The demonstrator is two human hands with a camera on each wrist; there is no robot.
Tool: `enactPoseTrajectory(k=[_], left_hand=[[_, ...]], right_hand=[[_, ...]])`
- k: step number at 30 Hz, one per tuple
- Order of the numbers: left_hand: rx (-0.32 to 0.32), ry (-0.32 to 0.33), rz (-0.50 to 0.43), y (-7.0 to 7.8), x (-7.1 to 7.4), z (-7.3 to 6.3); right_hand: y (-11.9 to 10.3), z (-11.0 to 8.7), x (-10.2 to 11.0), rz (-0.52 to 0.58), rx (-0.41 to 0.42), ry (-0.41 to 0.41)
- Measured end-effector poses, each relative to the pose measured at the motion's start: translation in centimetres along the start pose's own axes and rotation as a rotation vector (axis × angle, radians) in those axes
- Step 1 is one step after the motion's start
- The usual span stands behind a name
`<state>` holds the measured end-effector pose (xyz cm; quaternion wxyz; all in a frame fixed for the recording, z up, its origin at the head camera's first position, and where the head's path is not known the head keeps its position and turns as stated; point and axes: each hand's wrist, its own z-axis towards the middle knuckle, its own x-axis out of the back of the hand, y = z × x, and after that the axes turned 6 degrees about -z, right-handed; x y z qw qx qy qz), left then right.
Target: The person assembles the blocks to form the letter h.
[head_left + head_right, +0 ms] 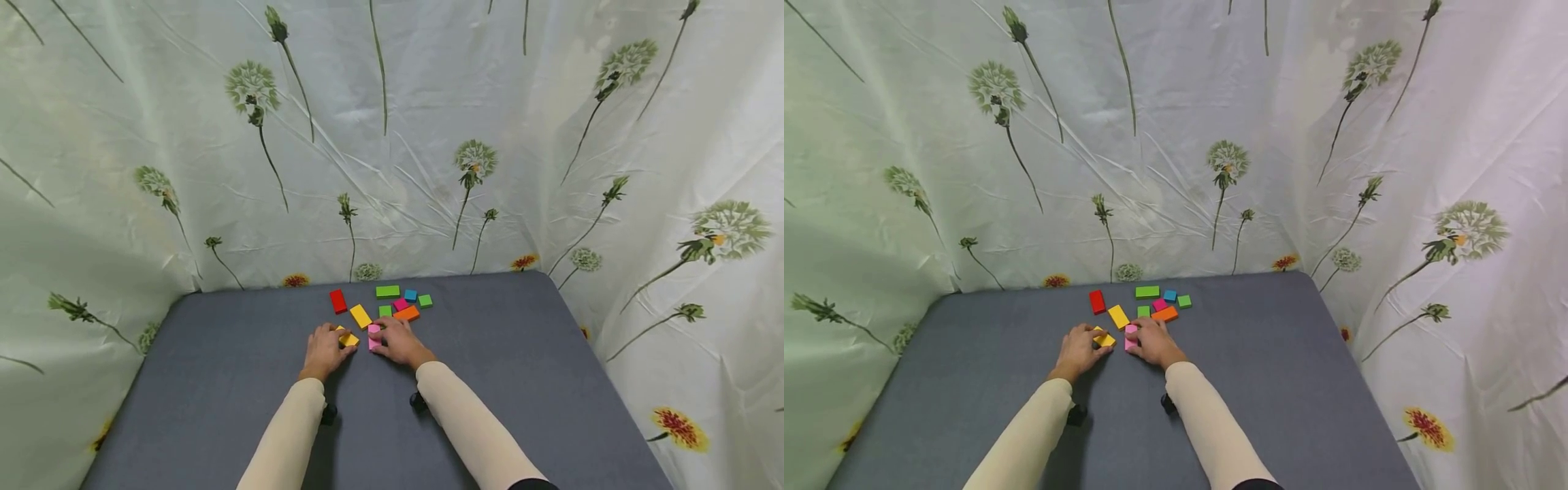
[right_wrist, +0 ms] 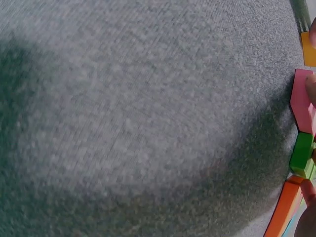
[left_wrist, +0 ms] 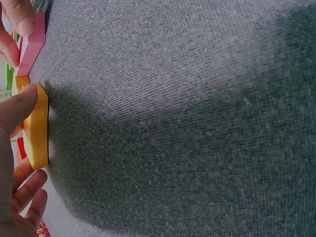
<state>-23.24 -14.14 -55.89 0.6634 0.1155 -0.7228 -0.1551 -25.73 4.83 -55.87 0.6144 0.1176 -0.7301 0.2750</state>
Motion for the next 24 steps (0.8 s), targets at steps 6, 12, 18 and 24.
enactPoseTrajectory(k=[6,12,18,24], left_hand=[[-0.053,0.0,0.063,-0.4,0.5,0.0],[-0.18,-0.072,0.074,-1.2,1.2,-0.4],[-0.291,-0.148,-0.026,-1.6,2.2,-1.7],[-0.448,-0.148,-0.057,-1.6,2.4,-3.9]], right_hand=[[-0.6,0.4,0.2,0.016,0.007,-0.002],[-0.5,0.5,0.1,0.036,-0.011,-0.019],[-0.1,0.5,-0.1,0.036,-0.011,-0.011],[0.2,0.2,-0.2,0.034,-0.004,0.009]])
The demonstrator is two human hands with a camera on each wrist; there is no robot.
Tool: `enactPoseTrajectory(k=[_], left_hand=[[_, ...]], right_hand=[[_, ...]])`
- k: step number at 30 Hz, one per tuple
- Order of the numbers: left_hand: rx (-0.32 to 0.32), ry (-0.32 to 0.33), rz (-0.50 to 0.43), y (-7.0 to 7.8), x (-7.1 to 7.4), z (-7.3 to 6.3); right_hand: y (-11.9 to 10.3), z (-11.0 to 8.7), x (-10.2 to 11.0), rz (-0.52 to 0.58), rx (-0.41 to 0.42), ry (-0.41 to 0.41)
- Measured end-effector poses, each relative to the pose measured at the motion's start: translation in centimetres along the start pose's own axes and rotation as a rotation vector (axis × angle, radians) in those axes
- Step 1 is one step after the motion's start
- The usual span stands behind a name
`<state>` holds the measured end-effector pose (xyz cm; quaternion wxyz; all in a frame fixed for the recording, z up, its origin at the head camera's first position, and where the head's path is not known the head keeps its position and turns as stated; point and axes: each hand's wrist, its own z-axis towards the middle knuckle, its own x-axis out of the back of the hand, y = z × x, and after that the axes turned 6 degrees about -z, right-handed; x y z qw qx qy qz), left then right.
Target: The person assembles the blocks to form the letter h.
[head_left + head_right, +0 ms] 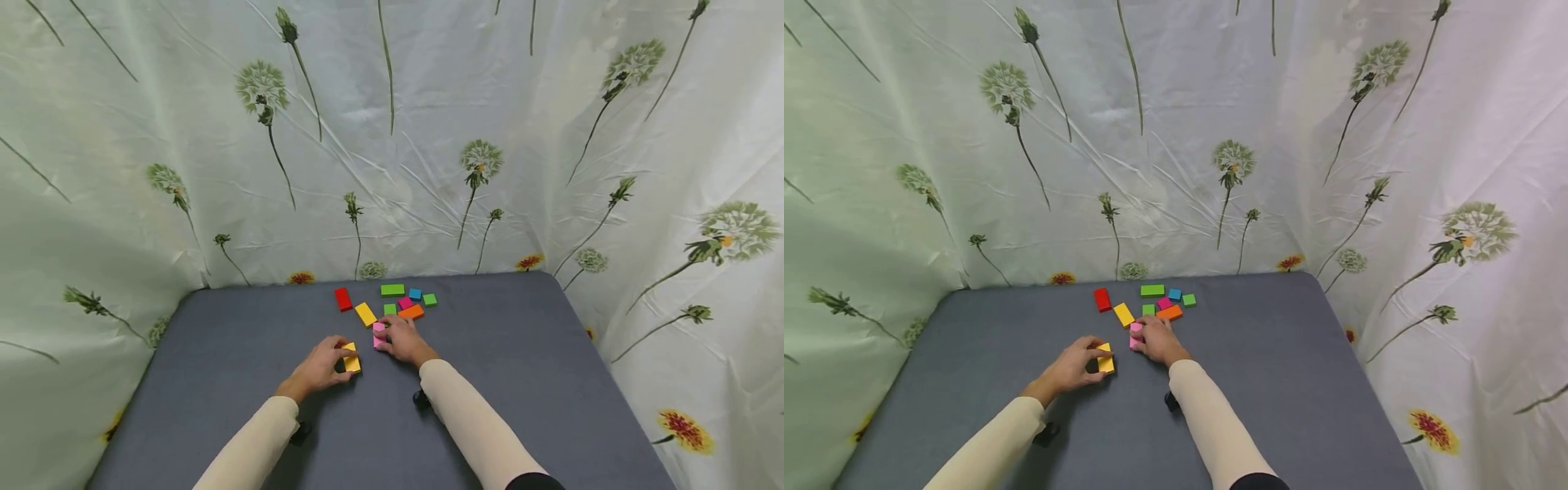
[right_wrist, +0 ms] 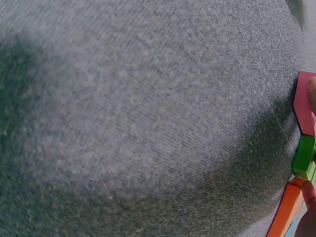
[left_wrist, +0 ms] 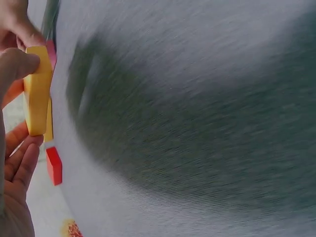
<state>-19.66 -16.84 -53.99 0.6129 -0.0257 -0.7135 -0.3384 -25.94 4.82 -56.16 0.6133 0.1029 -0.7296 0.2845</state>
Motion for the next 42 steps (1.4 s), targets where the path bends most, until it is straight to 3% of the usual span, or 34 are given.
enactPoseTrajectory(k=[4,9,15,20,23,31,42], left_hand=[[-0.079,0.001,0.008,0.6,-0.8,-1.0],[-0.132,-0.029,-0.007,1.3,-1.4,-2.2],[-0.173,-0.105,-0.005,2.1,-2.1,-3.3],[-0.226,-0.165,-0.055,2.7,-2.9,-4.4],[-0.23,-0.163,-0.062,2.5,-3.4,-5.1],[-0.138,-0.163,-0.089,1.6,-3.2,-6.4],[-0.127,-0.174,-0.12,0.7,-3.1,-7.4]], right_hand=[[0.2,-0.1,0.1,-0.001,0.011,0.005],[0.1,-0.1,0.0,0.002,0.008,-0.003],[0.1,0.0,0.0,-0.006,0.014,-0.001],[0.1,0.0,-0.1,-0.01,0.021,0.004],[0.2,0.0,-0.1,-0.017,0.014,0.002],[0.1,0.1,-0.2,-0.002,0.015,-0.004],[-0.1,0.0,0.0,0.004,-0.003,-0.015]])
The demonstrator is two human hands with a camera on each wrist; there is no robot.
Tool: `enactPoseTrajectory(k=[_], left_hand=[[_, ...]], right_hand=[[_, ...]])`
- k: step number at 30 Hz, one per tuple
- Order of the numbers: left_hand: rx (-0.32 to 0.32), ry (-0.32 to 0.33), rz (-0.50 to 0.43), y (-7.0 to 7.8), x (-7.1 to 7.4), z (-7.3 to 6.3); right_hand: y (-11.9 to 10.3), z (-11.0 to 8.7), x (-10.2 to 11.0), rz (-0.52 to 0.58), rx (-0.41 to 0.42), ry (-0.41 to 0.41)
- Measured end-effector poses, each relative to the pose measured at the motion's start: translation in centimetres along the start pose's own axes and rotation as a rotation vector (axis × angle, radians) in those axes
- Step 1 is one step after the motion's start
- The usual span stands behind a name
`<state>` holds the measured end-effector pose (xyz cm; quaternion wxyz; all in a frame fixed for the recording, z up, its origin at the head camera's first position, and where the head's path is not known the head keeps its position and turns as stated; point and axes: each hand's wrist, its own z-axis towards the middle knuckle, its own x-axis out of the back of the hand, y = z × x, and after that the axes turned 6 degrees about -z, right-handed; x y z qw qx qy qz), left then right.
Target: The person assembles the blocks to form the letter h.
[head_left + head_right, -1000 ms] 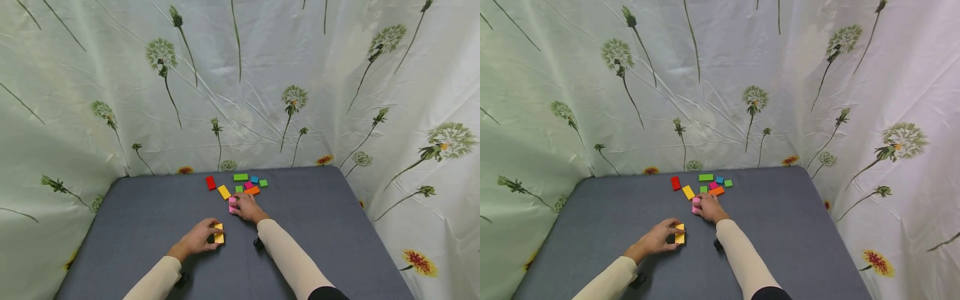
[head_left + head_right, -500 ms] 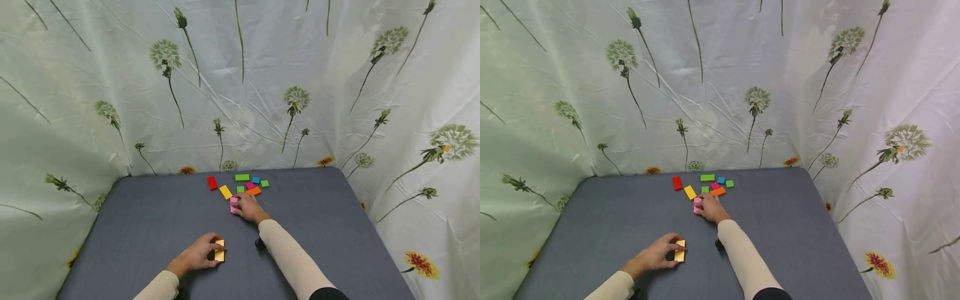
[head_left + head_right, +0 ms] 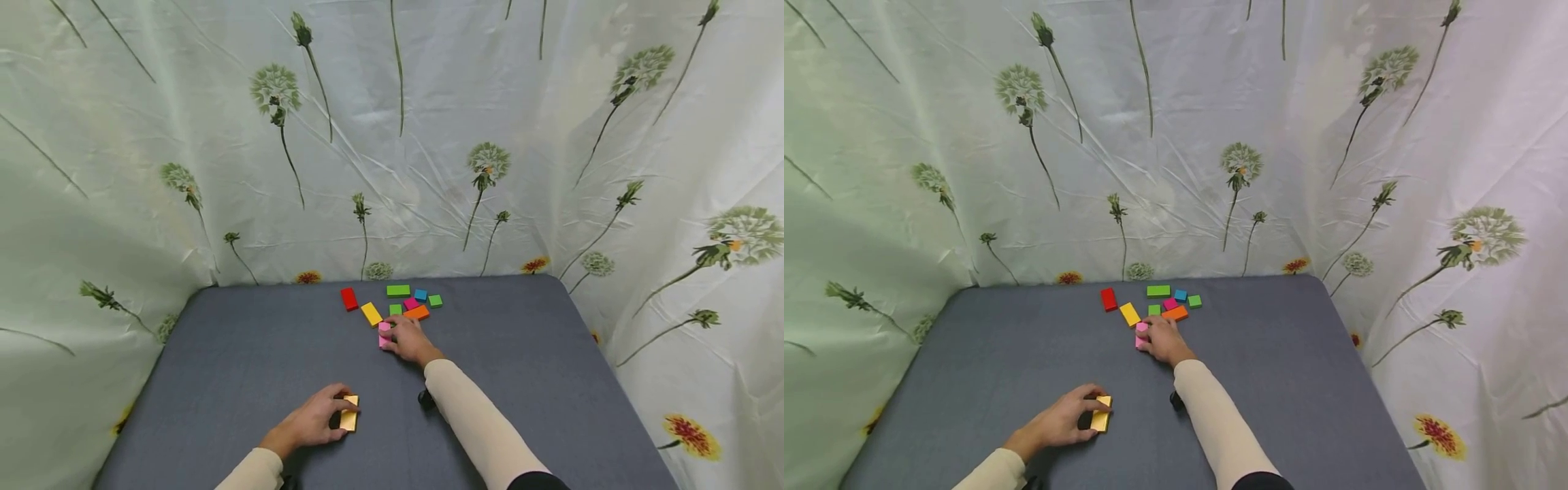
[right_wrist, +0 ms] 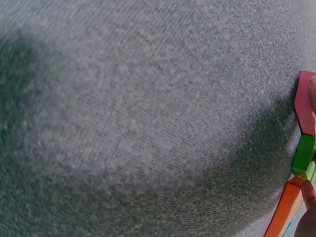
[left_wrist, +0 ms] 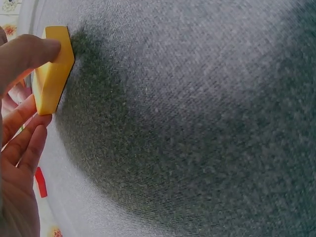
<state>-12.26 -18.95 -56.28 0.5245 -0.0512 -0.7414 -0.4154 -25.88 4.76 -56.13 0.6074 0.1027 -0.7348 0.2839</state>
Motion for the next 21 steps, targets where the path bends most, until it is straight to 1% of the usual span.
enactPoseTrajectory(k=[4,9,14,21], left_hand=[[-0.027,0.023,0.011,-0.01,0.04,-0.01],[-0.028,0.056,0.013,-0.02,-0.21,-0.16],[0.002,0.073,0.01,0.13,-0.58,-0.21],[0.054,0.083,-0.026,0.19,-0.65,-0.13]], right_hand=[[0.05,-0.09,0.24,0.0,0.008,0.019],[0.1,-0.02,0.22,0.006,0.014,0.019],[0.02,-0.08,0.09,0.013,0.006,0.005],[0.19,-0.14,0.04,0.022,0.021,0.018]])
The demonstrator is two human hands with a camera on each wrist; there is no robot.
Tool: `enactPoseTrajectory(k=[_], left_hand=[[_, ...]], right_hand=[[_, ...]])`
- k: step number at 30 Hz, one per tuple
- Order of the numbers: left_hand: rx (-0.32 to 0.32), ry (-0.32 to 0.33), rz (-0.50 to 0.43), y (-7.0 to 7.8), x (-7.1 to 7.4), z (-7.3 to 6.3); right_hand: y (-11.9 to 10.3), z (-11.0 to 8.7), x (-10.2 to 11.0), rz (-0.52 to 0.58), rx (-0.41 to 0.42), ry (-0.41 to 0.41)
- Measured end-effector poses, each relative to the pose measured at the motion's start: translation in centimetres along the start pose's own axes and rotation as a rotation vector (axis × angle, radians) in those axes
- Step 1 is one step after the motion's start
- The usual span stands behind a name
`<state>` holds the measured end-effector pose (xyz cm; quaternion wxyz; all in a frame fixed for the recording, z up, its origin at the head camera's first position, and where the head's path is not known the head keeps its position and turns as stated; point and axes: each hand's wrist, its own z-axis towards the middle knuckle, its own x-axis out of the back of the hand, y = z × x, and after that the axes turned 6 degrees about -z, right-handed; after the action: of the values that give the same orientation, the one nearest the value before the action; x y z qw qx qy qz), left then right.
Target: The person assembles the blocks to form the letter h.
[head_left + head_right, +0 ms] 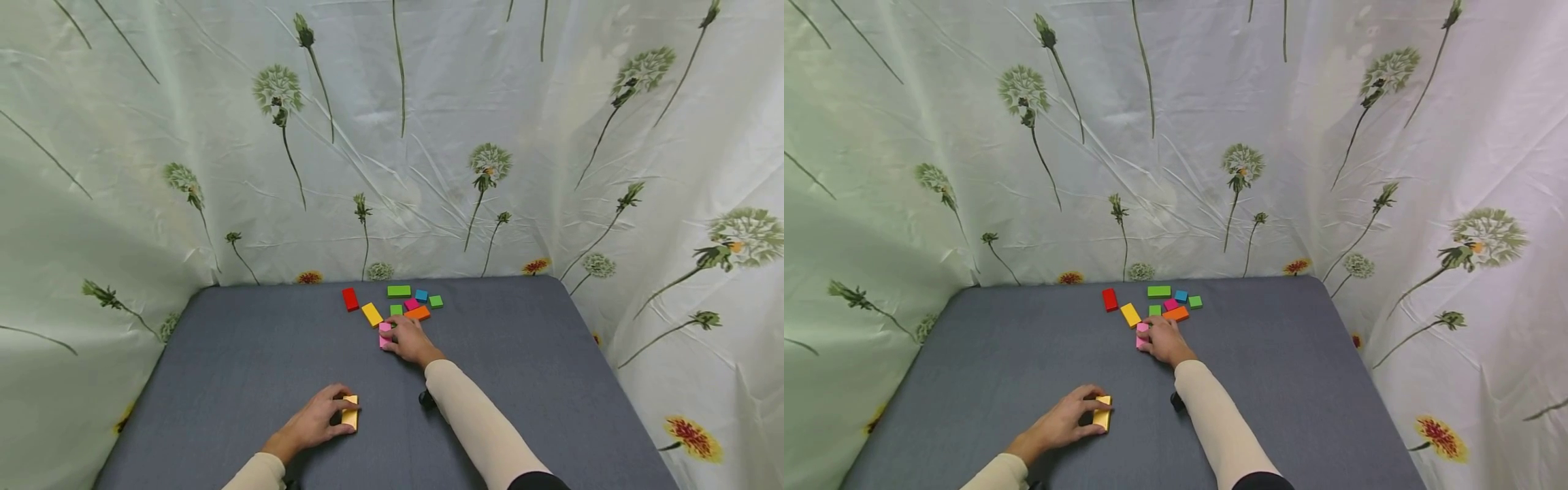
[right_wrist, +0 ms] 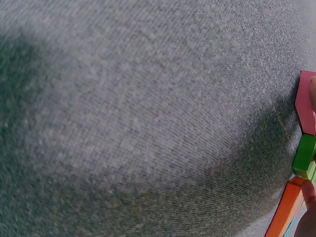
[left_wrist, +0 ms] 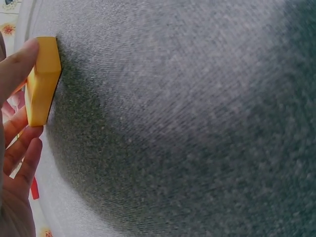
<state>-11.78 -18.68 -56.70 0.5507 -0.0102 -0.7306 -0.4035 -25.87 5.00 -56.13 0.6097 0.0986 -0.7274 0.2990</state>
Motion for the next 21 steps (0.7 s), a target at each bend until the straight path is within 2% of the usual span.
enactPoseTrajectory(k=[11,18,21], left_hand=[[0.012,-0.006,0.001,0.02,0.07,-0.09],[-0.011,0.026,-0.001,0.09,0.03,-0.24],[0.009,0.04,-0.009,0.03,0.08,-0.34]], right_hand=[[-0.15,-0.11,0.08,0.009,0.007,0.002],[-0.31,-0.38,0.33,0.011,0.022,0.02],[-0.24,-0.27,0.28,0.03,0.007,0.007]])
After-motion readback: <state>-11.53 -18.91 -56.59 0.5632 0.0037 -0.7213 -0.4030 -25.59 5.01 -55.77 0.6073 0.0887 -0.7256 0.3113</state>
